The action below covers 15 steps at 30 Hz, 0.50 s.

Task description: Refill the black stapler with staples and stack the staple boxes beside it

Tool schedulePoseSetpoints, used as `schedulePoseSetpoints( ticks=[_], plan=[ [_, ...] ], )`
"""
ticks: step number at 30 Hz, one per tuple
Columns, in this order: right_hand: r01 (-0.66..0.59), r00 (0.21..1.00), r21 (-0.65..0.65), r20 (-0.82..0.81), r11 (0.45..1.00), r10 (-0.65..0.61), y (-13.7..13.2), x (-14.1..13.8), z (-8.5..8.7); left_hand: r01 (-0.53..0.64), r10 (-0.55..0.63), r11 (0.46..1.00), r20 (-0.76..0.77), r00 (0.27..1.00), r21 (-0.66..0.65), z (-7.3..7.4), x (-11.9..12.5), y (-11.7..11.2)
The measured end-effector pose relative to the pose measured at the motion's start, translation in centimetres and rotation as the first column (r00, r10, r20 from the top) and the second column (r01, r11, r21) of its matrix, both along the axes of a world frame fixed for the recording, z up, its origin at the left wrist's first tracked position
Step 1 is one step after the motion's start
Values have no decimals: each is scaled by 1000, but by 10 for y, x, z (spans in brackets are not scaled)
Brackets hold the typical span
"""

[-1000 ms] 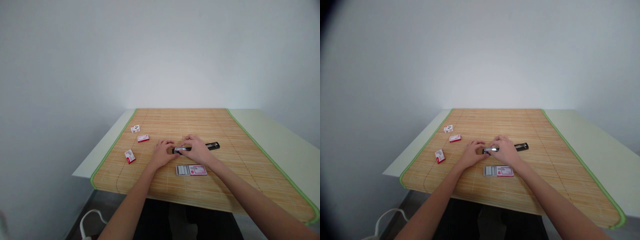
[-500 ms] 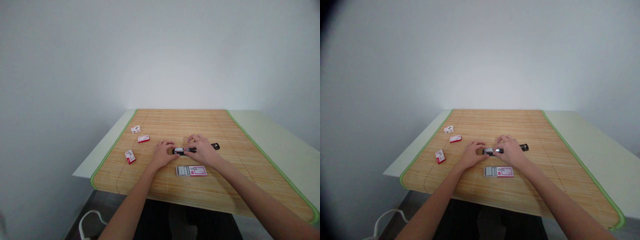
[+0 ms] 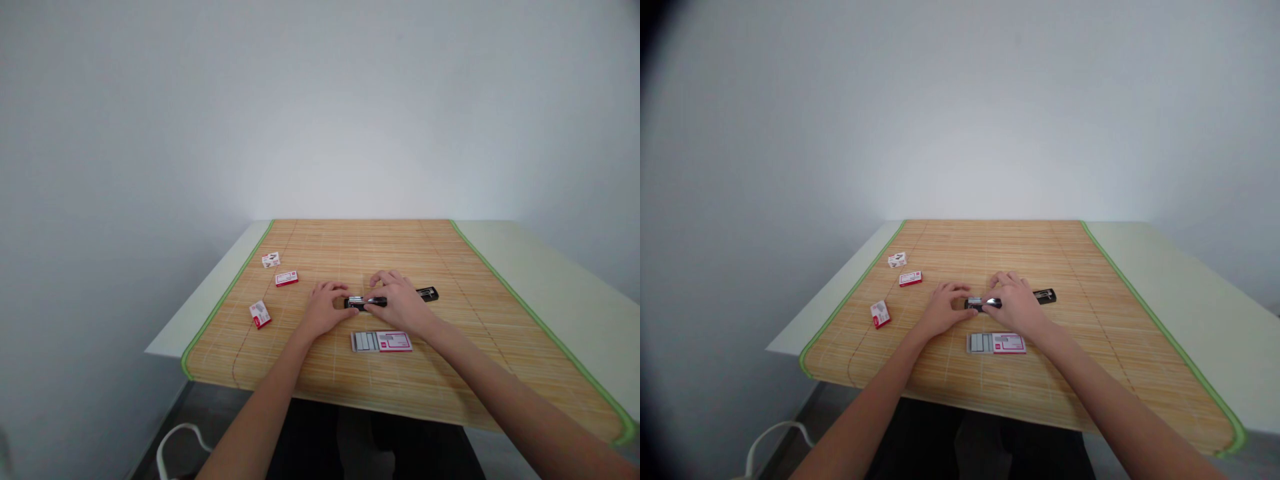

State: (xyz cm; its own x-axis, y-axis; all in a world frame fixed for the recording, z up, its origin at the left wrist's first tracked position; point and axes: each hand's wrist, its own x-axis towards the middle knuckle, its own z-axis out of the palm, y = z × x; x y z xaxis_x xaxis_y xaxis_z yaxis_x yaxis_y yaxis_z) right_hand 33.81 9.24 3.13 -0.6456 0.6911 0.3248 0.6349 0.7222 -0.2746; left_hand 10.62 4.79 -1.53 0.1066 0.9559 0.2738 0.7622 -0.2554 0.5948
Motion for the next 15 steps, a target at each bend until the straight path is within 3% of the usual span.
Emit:
schedulePoseSetpoints(
  ticks=[6, 8, 10, 12, 15],
  plan=[
    [32, 998, 47, -49, 998, -30, -7, 22, 16, 9, -9, 1000, 2, 1000, -7, 1, -1, 0],
    [116, 981, 68, -167, 991, -103, -11, 46, 18, 3, -3, 1000, -2, 1000, -20, 1, 0, 1],
    [227, 913, 15, -351, 974, -207, -15, 74, 11, 1, -1, 999, -5, 1000, -32, 1, 0, 1],
    [297, 772, -196, -526, 934, -356, -21, 98, -3, 1, -1, 999, -7, 1000, -35, 1, 1, 2],
    [136, 555, -562, -639, 816, -532, -33, 114, -32, -1, 1, 1000, -6, 1000, -26, 0, 1, 2]
  ],
)
